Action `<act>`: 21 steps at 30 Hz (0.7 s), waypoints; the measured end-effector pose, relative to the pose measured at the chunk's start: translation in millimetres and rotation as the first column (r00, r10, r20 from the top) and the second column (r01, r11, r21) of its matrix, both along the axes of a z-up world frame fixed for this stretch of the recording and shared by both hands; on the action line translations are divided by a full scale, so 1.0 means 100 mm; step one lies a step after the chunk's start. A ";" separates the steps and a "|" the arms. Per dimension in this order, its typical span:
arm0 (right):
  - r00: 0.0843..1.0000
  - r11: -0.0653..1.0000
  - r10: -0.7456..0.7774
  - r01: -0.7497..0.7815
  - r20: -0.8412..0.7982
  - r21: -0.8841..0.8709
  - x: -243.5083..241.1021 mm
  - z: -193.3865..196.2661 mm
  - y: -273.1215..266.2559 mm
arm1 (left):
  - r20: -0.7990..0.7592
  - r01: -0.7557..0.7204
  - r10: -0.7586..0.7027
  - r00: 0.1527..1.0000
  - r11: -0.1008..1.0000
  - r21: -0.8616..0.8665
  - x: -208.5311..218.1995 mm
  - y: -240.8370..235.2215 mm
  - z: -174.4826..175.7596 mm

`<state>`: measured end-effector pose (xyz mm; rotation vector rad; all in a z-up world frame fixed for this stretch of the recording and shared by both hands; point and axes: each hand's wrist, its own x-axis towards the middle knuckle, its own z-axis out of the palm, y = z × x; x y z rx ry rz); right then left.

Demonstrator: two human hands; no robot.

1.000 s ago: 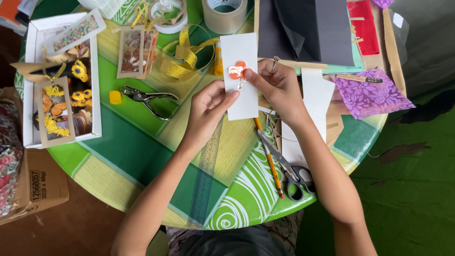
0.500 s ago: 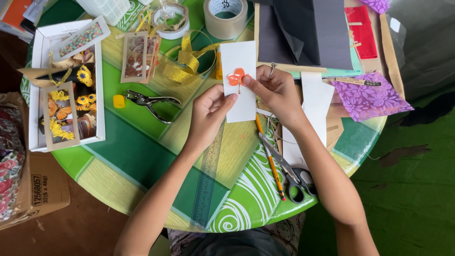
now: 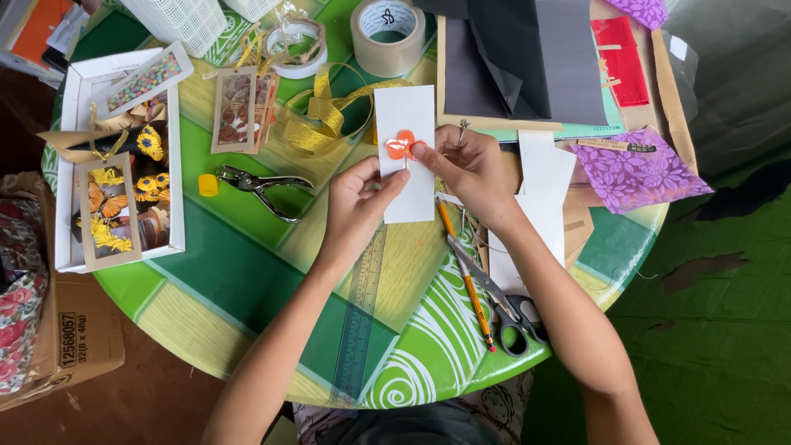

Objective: Gluing decorative elements and measuring cardboard for a craft project.

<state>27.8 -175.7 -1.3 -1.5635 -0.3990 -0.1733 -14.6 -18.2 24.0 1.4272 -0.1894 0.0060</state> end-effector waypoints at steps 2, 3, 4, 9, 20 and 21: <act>1.000 1.000 -0.016 0.016 -0.015 0.001 -0.04 0.03 -0.03 | 0.014 0.003 -0.003 1.000 1.000 0.019 0.03 -0.01 -0.04; 0.999 0.999 -0.032 0.032 -0.030 0.001 -0.06 0.04 -0.04 | 0.029 0.004 -0.005 1.000 0.999 0.037 0.04 -0.01 -0.06; 0.999 1.000 -0.032 0.032 -0.030 0.001 -0.07 0.05 -0.03 | 0.028 0.004 -0.005 1.000 0.999 0.038 0.05 -0.01 -0.07; 0.998 0.999 -0.032 0.033 -0.060 0.026 -0.03 0.05 -0.02 | 0.053 0.008 -0.010 0.999 0.999 0.040 0.07 -0.01 -0.11; 0.997 0.999 0.052 -0.053 -0.052 -0.015 -0.05 0.11 -0.05 | 0.052 -0.020 0.020 0.998 1.000 0.013 0.09 0.12 0.00; 0.997 0.998 0.065 -0.066 -0.049 -0.021 -0.06 0.13 -0.03 | 0.033 -0.040 0.040 0.999 0.999 0.014 0.10 0.13 -0.01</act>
